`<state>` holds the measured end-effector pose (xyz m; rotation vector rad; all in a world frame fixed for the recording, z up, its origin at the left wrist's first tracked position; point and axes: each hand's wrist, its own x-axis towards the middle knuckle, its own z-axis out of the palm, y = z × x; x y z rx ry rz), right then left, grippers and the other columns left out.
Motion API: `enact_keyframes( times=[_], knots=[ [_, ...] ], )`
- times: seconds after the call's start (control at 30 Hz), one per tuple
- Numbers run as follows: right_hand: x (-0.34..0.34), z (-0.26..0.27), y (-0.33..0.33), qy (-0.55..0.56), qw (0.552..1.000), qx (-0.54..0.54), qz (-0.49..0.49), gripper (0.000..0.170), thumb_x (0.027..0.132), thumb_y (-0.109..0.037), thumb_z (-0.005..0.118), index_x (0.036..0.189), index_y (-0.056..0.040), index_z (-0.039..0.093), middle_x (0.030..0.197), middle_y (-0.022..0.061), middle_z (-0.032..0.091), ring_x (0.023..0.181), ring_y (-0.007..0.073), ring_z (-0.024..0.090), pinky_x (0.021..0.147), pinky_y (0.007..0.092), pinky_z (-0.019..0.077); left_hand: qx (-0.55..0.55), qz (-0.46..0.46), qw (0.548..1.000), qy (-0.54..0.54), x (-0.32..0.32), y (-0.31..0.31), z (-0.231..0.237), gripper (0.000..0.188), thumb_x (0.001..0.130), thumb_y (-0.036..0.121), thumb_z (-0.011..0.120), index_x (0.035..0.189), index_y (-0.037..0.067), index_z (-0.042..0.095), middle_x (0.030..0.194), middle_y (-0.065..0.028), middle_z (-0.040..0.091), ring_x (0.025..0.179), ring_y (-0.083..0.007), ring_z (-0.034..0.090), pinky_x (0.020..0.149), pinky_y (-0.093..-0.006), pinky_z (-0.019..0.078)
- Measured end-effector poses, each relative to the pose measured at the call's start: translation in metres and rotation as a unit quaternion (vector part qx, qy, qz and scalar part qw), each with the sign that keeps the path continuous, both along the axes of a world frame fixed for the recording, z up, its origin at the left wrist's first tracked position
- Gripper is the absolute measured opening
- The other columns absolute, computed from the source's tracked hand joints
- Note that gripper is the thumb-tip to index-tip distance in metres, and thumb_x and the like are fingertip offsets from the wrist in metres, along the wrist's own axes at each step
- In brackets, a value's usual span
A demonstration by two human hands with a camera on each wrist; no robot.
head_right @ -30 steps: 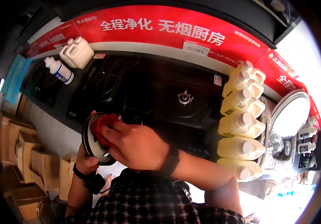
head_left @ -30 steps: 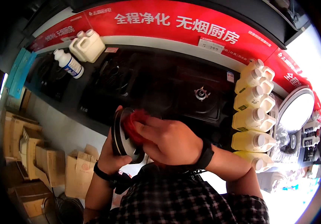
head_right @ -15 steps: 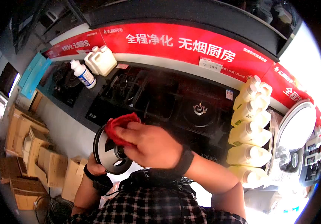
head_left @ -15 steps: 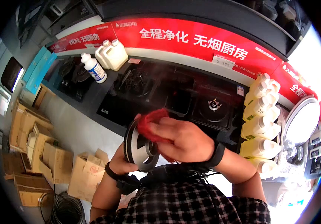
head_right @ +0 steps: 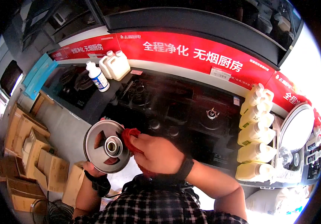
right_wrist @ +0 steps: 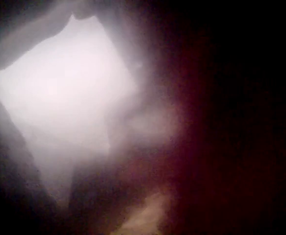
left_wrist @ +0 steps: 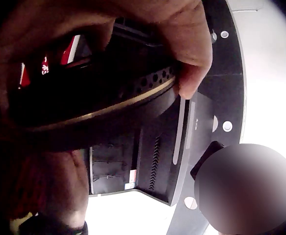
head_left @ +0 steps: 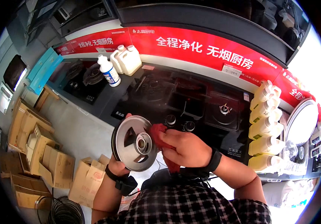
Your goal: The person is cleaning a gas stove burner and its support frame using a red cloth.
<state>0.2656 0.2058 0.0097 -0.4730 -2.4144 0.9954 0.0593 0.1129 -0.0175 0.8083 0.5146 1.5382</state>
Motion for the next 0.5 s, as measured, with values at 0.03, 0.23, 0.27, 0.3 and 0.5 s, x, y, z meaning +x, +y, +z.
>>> enact_keyframes(
  times=[0.03,0.23,0.27,0.3,0.5],
  knots=[
    [-0.004,0.001,-0.006,-0.003,1.0,0.007,0.003,0.033,0.083,-0.017,0.054,0.111,0.0005,0.051,0.09,0.0202,0.057,0.081,0.0398,0.058,0.069,0.0456,0.0475,0.004,0.008,1.0,-0.005,-0.002,-0.002,0.0,0.117,0.058,0.028,0.085,0.149,0.013,0.013,0.143,-0.0127,0.037,0.128,-0.0291,0.043,0.104,-0.0428,0.0407],
    [-0.011,0.014,-0.024,-0.048,0.998,0.001,0.044,0.026,0.083,-0.019,0.057,0.099,0.0008,0.056,0.085,0.0179,0.058,0.078,0.0375,0.058,0.068,0.0418,0.0476,0.038,0.062,0.997,-0.011,0.0,-0.007,0.0,0.115,0.061,0.026,0.085,0.149,0.013,0.012,0.14,-0.0127,0.039,0.126,-0.0284,0.045,0.103,-0.0412,0.0406],
    [-0.01,0.015,-0.026,-0.05,0.997,-0.004,0.055,0.024,0.083,-0.02,0.057,0.095,0.0007,0.056,0.084,0.0179,0.058,0.078,0.0377,0.058,0.068,0.0419,0.0474,0.049,0.076,0.996,0.009,0.0,-0.008,-0.002,0.115,0.062,0.024,0.085,0.149,0.014,0.01,0.137,-0.0131,0.041,0.125,-0.0284,0.046,0.102,-0.0421,0.0419],
    [-0.009,0.016,-0.028,-0.051,0.996,-0.009,0.066,0.022,0.083,-0.02,0.056,0.092,0.0006,0.056,0.083,0.018,0.058,0.078,0.0379,0.058,0.068,0.042,0.0472,0.053,0.075,0.995,0.025,0.002,-0.008,-0.001,0.118,0.061,0.024,0.086,0.149,0.014,0.008,0.136,-0.0128,0.041,0.124,-0.0281,0.046,0.102,-0.0433,0.0422],
    [-0.003,0.026,-0.034,-0.022,0.987,-0.075,0.142,0.018,0.085,-0.016,0.055,0.091,0.0001,0.059,0.084,0.0184,0.06,0.078,0.0353,0.06,0.069,0.0392,0.0474,0.096,0.116,0.973,0.176,0.004,-0.011,-0.006,0.133,0.055,0.025,0.09,0.15,0.019,-0.003,0.138,-0.0116,0.037,0.124,-0.0281,0.046,0.102,-0.047,0.0422]
  ],
)
